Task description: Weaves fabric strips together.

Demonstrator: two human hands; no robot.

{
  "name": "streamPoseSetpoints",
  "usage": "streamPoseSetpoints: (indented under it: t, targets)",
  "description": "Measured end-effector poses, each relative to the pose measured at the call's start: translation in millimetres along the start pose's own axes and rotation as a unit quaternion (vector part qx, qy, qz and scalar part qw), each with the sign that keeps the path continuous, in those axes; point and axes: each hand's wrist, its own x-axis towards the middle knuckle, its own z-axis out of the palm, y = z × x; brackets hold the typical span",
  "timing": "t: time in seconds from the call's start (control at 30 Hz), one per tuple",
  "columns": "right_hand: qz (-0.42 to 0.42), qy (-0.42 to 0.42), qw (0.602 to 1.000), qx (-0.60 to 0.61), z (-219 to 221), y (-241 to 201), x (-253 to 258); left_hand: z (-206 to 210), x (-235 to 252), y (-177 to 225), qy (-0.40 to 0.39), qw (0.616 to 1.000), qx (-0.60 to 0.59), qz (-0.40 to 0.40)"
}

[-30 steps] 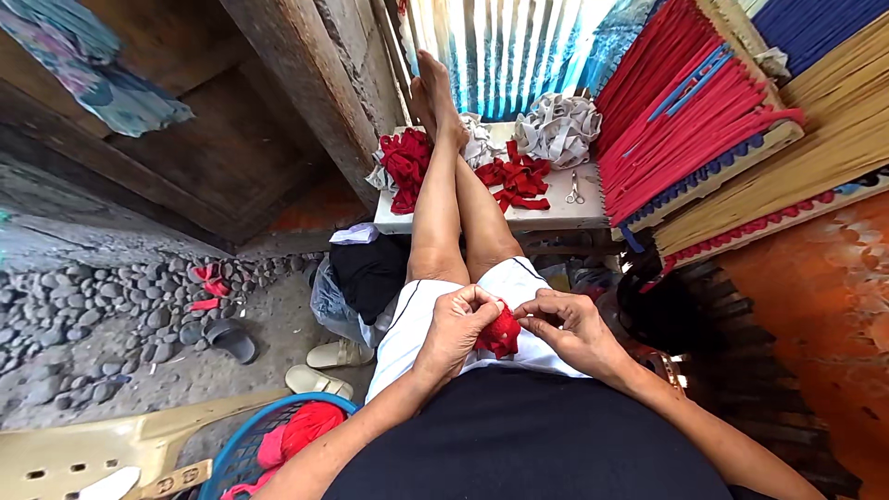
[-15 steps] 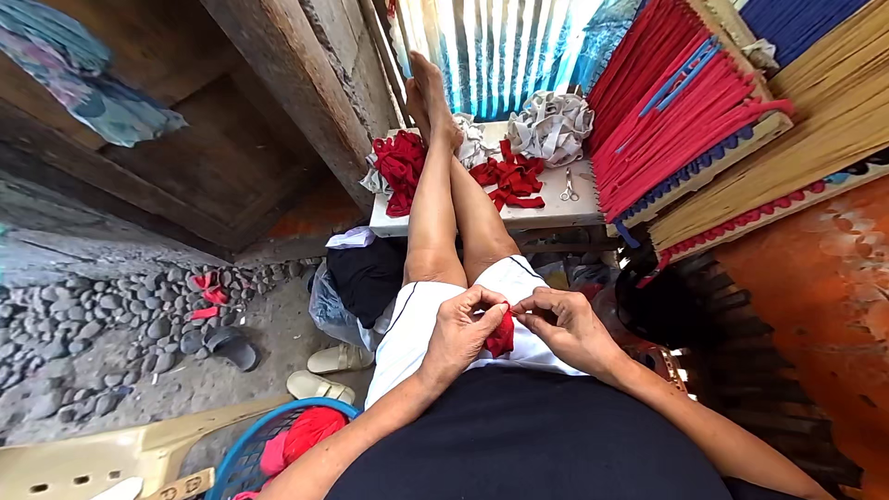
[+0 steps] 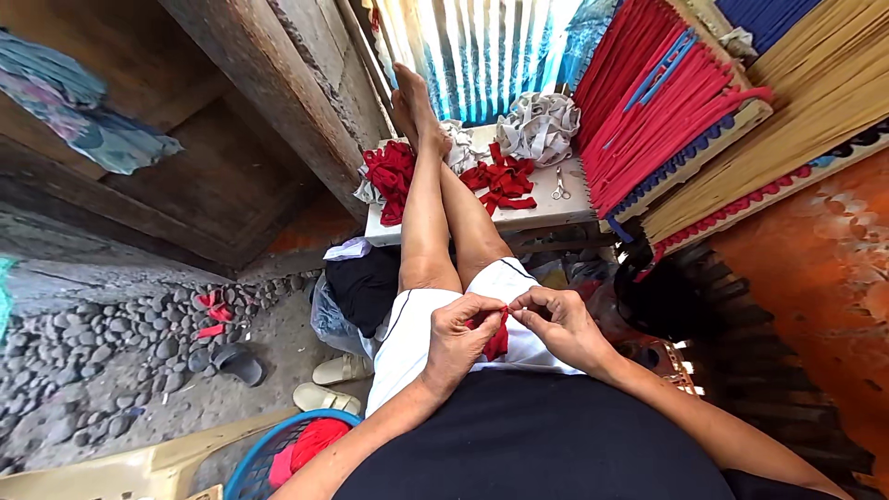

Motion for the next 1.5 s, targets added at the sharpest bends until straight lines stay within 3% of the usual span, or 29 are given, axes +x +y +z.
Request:
streamPoseSetpoints:
  t: [0.17,0.3,0.37,0.5,0.7,0.93,1.5]
  targets:
    - [0.000,0.012,1.000,0.007,1.1,1.6,0.3,-2.4,0.3,-9.8,-0.029,0.987,0.099,0.123]
    - [-0.007,0.017,1.000,-0.001,0.6,1.7,0.5,-0.8,0.5,-8.8,-0.044,0.984,0.108,0.133]
    - [-0.007,0.013,1.000,-0.005,-1.3,2.1,1.3,1.5,0.8,-4.9,-0.034,0.992,0.080,0.086]
    - [0.012,-0.012,1.000,-0.017,-7.6,0.3,3.5,-0.4,6.0,7.2,-0.017,0.988,-0.082,-0.128]
    - [0.024,-0.025,0.999,0.023,-8.8,0.8,3.2,-6.7,10.1,7.8,-0.022,0.948,-0.179,-0.264]
    - [0.035,-0.034,0.997,0.053,-8.0,3.1,1.9,-4.6,10.2,10.6,-0.012,0.914,-0.247,-0.323]
    - [0.012,-0.036,0.997,0.060,-6.2,6.0,1.4,-5.2,10.8,14.4,-0.016,0.888,-0.286,-0.359]
